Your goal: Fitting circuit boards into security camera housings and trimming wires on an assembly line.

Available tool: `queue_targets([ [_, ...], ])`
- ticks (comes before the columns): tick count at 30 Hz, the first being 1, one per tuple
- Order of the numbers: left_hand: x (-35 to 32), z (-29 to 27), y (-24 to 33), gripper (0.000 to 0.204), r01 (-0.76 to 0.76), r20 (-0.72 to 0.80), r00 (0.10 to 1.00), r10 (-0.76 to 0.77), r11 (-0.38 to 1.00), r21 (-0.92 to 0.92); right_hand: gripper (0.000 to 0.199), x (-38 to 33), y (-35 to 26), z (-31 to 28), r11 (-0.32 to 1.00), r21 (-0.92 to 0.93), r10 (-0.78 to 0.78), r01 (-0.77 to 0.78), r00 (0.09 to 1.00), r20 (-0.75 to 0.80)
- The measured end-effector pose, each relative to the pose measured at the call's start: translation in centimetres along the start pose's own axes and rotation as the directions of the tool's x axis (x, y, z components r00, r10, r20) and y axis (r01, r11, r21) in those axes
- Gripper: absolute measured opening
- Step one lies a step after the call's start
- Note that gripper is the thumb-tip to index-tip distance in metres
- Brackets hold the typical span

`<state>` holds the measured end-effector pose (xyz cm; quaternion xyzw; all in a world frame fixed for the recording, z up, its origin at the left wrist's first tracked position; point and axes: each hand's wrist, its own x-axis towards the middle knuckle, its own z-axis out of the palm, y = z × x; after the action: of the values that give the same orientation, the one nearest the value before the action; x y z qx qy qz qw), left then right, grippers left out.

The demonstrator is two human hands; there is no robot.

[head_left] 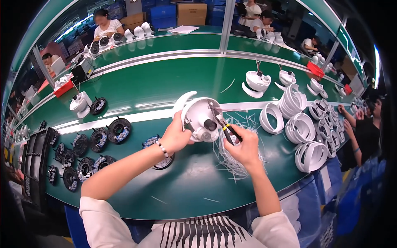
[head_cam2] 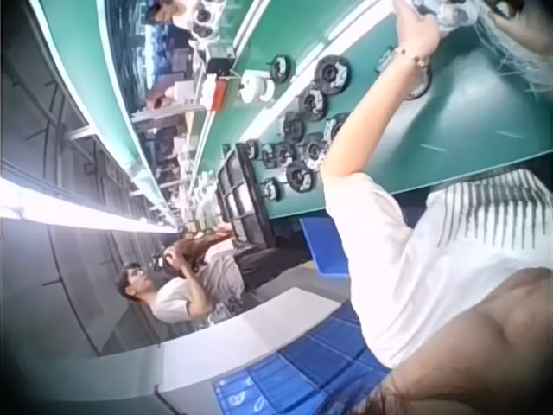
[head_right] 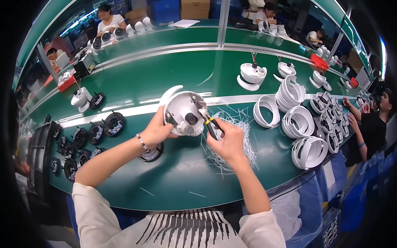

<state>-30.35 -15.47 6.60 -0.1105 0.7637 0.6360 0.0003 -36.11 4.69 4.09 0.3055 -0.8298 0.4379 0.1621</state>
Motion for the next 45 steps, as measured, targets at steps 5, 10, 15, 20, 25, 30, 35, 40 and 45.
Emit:
queue_targets([
  [5, 4.2, 1.6, 0.3, 0.062, -0.054, -0.091, 0.994, 0.053, 0.999, -0.005, 0.040, -1.8, 4.1, 0.9, 0.883, 0.392, 0.276, -0.256, 0.961, 0.008],
  [10, 8.5, 0.3, -1.1, 0.063, -0.117, -0.243, 0.966, 0.094, 0.989, -0.085, 0.050, -2.2, 4.7, -0.8, 0.933, 0.351, 0.112, -0.083, 0.992, -0.062],
  [15, 13.1, -2.9, -1.0, 0.042, -0.084, -0.277, 0.958, -0.074, 0.851, -0.518, 0.050, -2.1, 3.5, -0.3, 0.983, 0.074, -0.162, 0.171, 0.980, -0.112],
  [20, 19.4, -5.0, -3.5, 0.034, -0.005, -0.217, 0.954, -0.205, 0.715, -0.699, 0.048, -2.1, 3.5, -0.9, 0.977, -0.031, -0.212, 0.211, 0.975, -0.059],
  [25, 19.1, -8.1, -4.8, 0.046, 0.144, -0.245, 0.938, -0.244, 0.920, -0.365, 0.051, -2.0, 3.4, -0.2, 0.977, -0.016, -0.214, 0.214, 0.977, 0.004],
  [30, 15.2, -14.7, -4.2, 0.047, 0.355, -0.514, 0.802, 0.306, 0.448, 0.821, 0.050, -2.4, 3.1, 0.8, 0.987, 0.000, -0.160, 0.160, 0.987, 0.025],
  [35, 13.5, -23.9, -11.4, 0.034, 0.816, -0.834, 0.499, 0.236, 0.197, 0.544, 0.056, -3.1, 4.4, 0.0, 0.987, -0.047, -0.150, 0.154, 0.985, 0.079],
  [40, 9.3, -26.9, -10.9, 0.028, 0.553, -0.655, 0.712, 0.252, 0.374, 0.745, 0.046, -2.1, 1.5, 0.3, 0.969, -0.114, -0.208, 0.218, 0.974, 0.094],
  [45, 3.7, -28.3, -7.1, 0.038, 0.399, -0.573, 0.753, 0.323, 0.469, 0.788, 0.039, -2.1, 1.6, 0.6, 0.958, -0.101, -0.260, 0.268, 0.962, 0.089],
])
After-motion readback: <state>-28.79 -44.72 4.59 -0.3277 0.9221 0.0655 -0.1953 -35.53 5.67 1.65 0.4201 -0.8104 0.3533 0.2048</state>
